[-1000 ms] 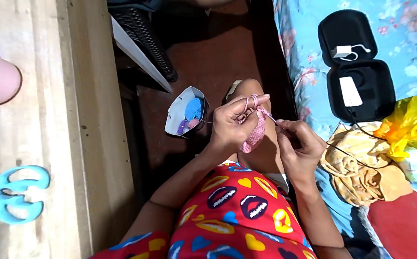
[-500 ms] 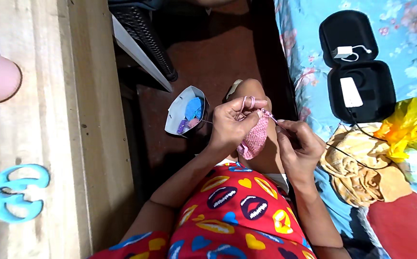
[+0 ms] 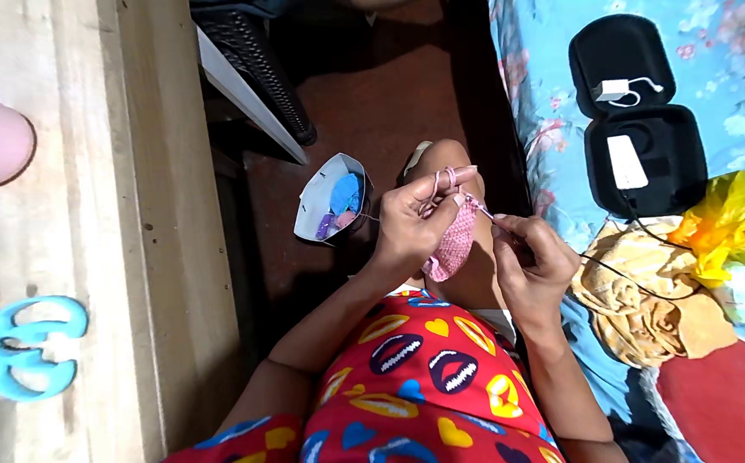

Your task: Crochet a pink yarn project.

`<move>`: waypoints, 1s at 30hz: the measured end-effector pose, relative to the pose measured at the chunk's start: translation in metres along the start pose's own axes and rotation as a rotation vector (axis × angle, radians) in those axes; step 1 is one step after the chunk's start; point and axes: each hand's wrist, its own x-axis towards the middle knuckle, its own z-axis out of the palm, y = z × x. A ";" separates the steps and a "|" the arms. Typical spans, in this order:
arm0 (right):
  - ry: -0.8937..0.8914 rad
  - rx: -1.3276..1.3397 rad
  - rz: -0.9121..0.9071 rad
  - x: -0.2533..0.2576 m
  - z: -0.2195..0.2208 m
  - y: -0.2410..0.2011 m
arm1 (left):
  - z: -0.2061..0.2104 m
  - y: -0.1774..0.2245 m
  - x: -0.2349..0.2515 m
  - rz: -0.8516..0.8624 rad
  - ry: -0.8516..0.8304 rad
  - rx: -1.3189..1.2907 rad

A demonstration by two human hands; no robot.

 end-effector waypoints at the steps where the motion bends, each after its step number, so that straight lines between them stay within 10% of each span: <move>1: 0.003 -0.005 -0.002 0.000 0.000 0.000 | 0.000 -0.001 0.000 0.024 0.002 0.005; 21: 0.032 -0.244 -0.095 0.000 0.003 -0.008 | -0.001 -0.001 0.001 0.021 -0.054 0.020; 30: -0.064 0.396 0.256 0.006 0.004 -0.008 | 0.004 0.002 0.001 -0.078 -0.063 -0.159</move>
